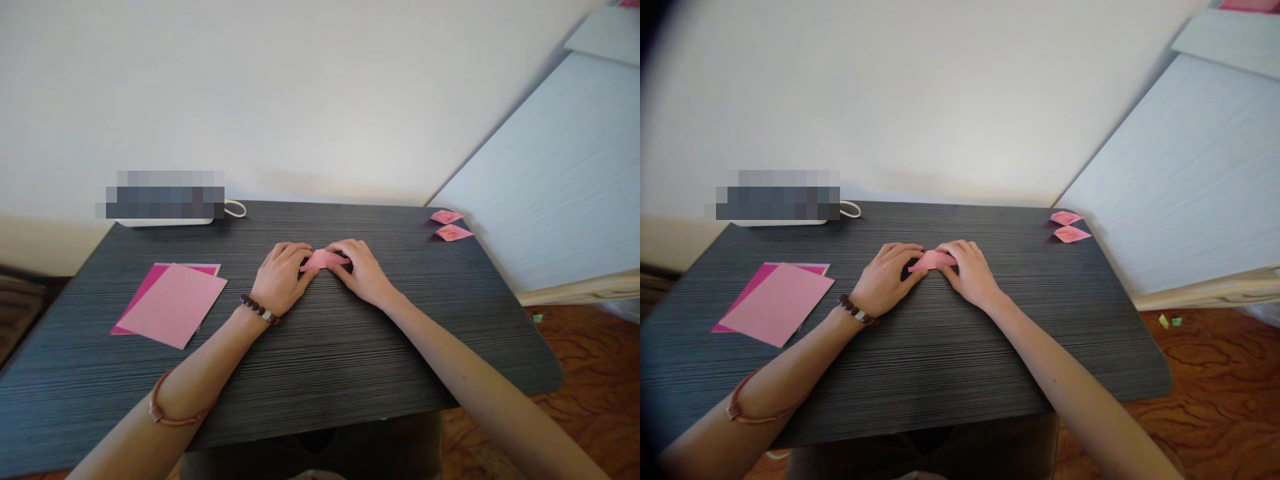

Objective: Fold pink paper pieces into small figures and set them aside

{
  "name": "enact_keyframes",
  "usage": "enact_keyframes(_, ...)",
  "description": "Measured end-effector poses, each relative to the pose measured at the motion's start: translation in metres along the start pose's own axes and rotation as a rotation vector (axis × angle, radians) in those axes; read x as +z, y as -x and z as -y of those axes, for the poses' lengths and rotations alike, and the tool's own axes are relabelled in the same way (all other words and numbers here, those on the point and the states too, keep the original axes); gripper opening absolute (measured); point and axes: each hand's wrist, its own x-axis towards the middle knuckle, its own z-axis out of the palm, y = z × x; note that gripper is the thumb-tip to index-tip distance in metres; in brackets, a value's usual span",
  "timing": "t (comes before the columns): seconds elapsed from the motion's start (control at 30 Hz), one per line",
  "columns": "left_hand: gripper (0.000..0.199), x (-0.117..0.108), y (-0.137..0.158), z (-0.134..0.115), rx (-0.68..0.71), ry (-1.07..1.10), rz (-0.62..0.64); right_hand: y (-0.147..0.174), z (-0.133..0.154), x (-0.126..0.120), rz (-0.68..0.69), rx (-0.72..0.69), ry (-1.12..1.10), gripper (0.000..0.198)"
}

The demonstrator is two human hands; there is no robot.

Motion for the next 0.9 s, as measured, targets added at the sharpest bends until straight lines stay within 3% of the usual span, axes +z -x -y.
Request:
enact_keyframes(0.1,0.02,0.0,-0.003,0.007,-0.053,0.125,-0.01,-0.005,-0.001,0.004,-0.075,0.072,-0.015,0.036)
enact_keyframes(0.2,0.013,-0.004,-0.004,0.009,-0.088,0.216,0.0,-0.004,0.0,0.003,-0.059,0.091,-0.033,0.032)
enact_keyframes(0.37,0.037,-0.011,0.0,0.004,-0.088,0.388,0.055,-0.002,0.006,0.0,-0.053,0.125,-0.299,0.027)
enact_keyframes(0.47,0.034,-0.018,0.003,-0.002,-0.035,0.395,0.124,0.0,0.013,-0.002,-0.144,0.119,-0.384,0.023)
enact_keyframes(0.6,0.03,-0.028,0.008,-0.013,0.024,0.382,0.069,0.002,0.024,-0.009,-0.225,0.04,-0.359,0.009)
enact_keyframes(0.73,0.023,-0.034,0.015,-0.024,0.109,0.377,-0.037,0.007,0.031,-0.013,-0.255,0.011,-0.418,0.009)
enact_keyframes(0.83,0.017,-0.031,0.016,-0.025,-0.007,0.503,-0.058,0.011,0.034,-0.011,-0.259,0.033,-0.471,0.015)
enact_keyframes(0.9,0.021,-0.027,0.014,-0.022,-0.142,0.681,-0.002,0.012,0.033,-0.008,-0.264,0.063,-0.494,0.018)
